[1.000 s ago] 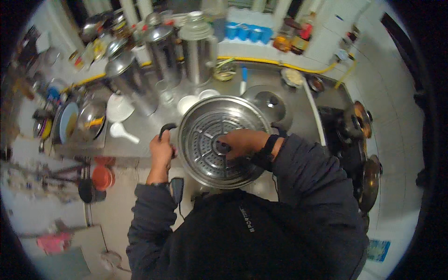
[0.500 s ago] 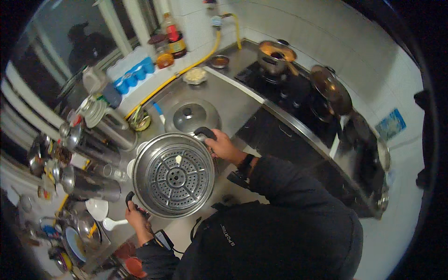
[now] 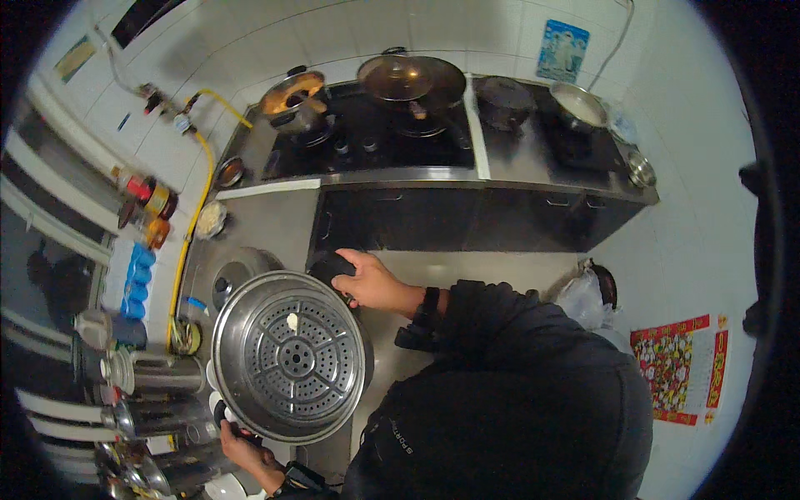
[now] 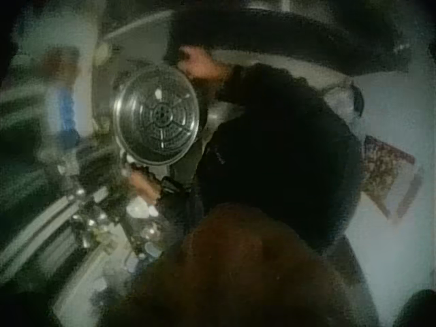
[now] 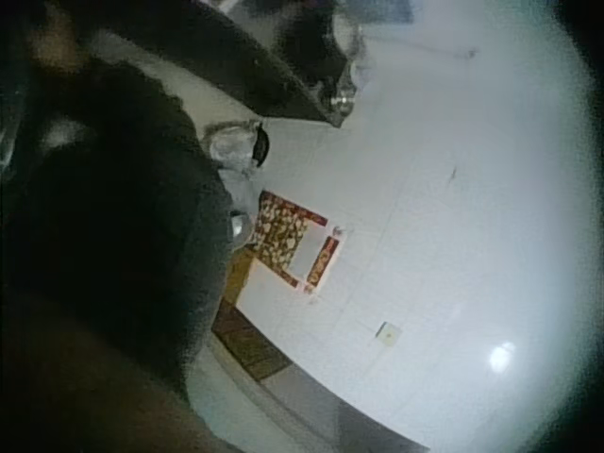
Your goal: The person washes rice in a metal bowl at the sink, rinsing and draining the water multiple times. They then transfer the rice into a steamer pot, add water, and place the steamer insert on top.
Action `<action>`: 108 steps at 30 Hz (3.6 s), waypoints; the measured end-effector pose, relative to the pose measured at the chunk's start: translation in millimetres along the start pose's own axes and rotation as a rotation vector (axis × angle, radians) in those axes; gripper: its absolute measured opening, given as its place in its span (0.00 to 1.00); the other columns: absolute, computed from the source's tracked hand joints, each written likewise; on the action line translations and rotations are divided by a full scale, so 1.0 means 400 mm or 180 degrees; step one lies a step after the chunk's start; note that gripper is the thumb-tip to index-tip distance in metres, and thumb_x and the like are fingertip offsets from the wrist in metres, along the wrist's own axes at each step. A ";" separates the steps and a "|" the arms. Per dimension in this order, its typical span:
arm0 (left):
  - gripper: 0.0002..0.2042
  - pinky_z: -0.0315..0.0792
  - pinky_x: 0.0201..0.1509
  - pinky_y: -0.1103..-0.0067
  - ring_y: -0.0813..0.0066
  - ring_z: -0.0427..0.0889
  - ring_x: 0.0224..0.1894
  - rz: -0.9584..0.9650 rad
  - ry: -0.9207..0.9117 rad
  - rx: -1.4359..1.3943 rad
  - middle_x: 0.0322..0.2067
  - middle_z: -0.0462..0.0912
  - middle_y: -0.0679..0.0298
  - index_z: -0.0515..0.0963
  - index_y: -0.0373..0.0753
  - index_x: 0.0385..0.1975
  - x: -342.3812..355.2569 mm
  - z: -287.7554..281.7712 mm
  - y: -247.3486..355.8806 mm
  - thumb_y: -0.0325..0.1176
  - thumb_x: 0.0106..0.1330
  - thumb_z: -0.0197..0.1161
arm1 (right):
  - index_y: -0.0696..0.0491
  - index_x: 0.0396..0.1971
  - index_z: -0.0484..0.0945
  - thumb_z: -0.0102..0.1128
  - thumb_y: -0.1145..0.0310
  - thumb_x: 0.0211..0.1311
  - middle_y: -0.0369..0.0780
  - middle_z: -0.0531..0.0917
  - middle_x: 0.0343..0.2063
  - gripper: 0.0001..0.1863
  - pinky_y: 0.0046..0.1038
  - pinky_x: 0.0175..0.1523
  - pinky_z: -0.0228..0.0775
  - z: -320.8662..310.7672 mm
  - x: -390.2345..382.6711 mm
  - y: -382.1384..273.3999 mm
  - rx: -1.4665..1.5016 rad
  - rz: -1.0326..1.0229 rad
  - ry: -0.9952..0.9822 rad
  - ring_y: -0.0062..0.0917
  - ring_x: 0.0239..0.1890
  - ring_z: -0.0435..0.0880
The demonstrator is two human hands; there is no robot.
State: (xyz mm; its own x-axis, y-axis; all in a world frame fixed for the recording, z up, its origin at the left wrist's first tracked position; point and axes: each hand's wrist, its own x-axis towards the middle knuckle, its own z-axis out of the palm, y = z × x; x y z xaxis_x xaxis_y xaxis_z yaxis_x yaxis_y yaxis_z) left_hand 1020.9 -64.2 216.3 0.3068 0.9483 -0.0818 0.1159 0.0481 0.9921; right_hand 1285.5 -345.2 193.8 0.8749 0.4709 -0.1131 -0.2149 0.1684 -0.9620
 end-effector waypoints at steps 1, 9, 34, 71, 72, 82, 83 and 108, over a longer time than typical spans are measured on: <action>0.11 0.55 0.19 0.81 0.83 0.61 0.17 -0.0112 -0.0103 -0.0015 0.17 0.64 0.74 0.80 0.39 0.32 0.015 0.016 0.012 0.39 0.68 0.55 | 0.60 0.57 0.70 0.57 0.71 0.57 0.37 0.81 0.27 0.25 0.21 0.23 0.71 -0.001 -0.032 -0.013 -0.0104 -0.0056 0.0223 0.16 0.19 0.76; 0.10 0.59 0.22 0.82 0.82 0.67 0.20 -0.0372 -0.0801 0.0292 0.20 0.70 0.72 0.75 0.39 0.26 -0.041 0.359 -0.047 0.38 0.63 0.60 | 0.64 0.60 0.63 0.62 0.70 0.57 0.43 0.81 0.40 0.32 0.25 0.30 0.77 -0.363 -0.103 -0.049 -0.0457 -0.0124 0.0915 0.22 0.34 0.82; 0.06 0.63 0.16 0.77 0.77 0.69 0.12 -0.0169 -0.1855 0.0266 0.13 0.69 0.70 0.75 0.39 0.25 0.522 1.054 -0.006 0.33 0.59 0.63 | 0.59 0.56 0.69 0.58 0.74 0.63 0.36 0.80 0.39 0.21 0.25 0.35 0.79 -0.408 0.433 -0.021 0.0017 -0.0685 0.1318 0.19 0.35 0.79; 0.19 0.74 0.37 0.68 0.60 0.81 0.36 0.0840 -0.1601 0.0544 0.37 0.81 0.57 0.77 0.30 0.41 0.428 1.168 0.072 0.45 0.68 0.55 | 0.54 0.42 0.79 0.59 0.55 0.64 0.40 0.84 0.33 0.17 0.26 0.36 0.78 -1.163 0.003 0.118 0.0613 0.0778 0.1536 0.27 0.34 0.86; 0.19 0.74 0.37 0.68 0.60 0.81 0.36 0.0825 -0.1562 0.0530 0.37 0.81 0.57 0.77 0.30 0.42 0.366 1.190 0.068 0.44 0.67 0.55 | 0.56 0.41 0.78 0.57 0.58 0.66 0.42 0.83 0.32 0.15 0.28 0.31 0.79 -1.260 -0.049 0.091 0.0670 0.0426 0.1969 0.28 0.30 0.84; 0.19 0.74 0.41 0.66 0.60 0.80 0.39 0.0402 -0.1287 0.0522 0.40 0.80 0.56 0.75 0.31 0.45 0.001 1.292 -0.001 0.44 0.67 0.56 | 0.62 0.52 0.68 0.60 0.54 0.57 0.51 0.79 0.29 0.30 0.37 0.30 0.81 -1.896 -0.095 -0.216 0.1291 0.0096 0.3900 0.37 0.26 0.84; 0.19 0.74 0.41 0.66 0.60 0.80 0.39 0.0370 -0.1253 0.0522 0.40 0.80 0.56 0.75 0.32 0.45 -0.011 1.290 -0.005 0.44 0.67 0.56 | 0.63 0.52 0.67 0.60 0.56 0.56 0.51 0.79 0.30 0.30 0.38 0.31 0.82 -1.918 -0.087 -0.216 0.1338 0.0163 0.3815 0.37 0.26 0.84; 0.21 0.72 0.49 0.63 0.60 0.78 0.46 -0.0042 -0.1080 0.0233 0.47 0.77 0.54 0.71 0.34 0.52 -0.002 1.128 -0.136 0.43 0.67 0.56 | 0.71 0.48 0.67 0.53 0.70 0.52 0.55 0.81 0.32 0.25 0.35 0.28 0.83 -1.793 -0.269 -0.411 0.0894 0.0085 0.3462 0.42 0.27 0.86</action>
State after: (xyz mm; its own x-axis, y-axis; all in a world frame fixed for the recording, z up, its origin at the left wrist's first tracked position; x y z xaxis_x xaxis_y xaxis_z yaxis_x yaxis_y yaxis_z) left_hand 1440.4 -209.1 119.4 0.6000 0.7887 -0.1336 0.1856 0.0252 0.9823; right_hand 1537.9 -1044.8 186.0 0.7525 -0.5060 -0.4216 -0.2093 0.4233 -0.8815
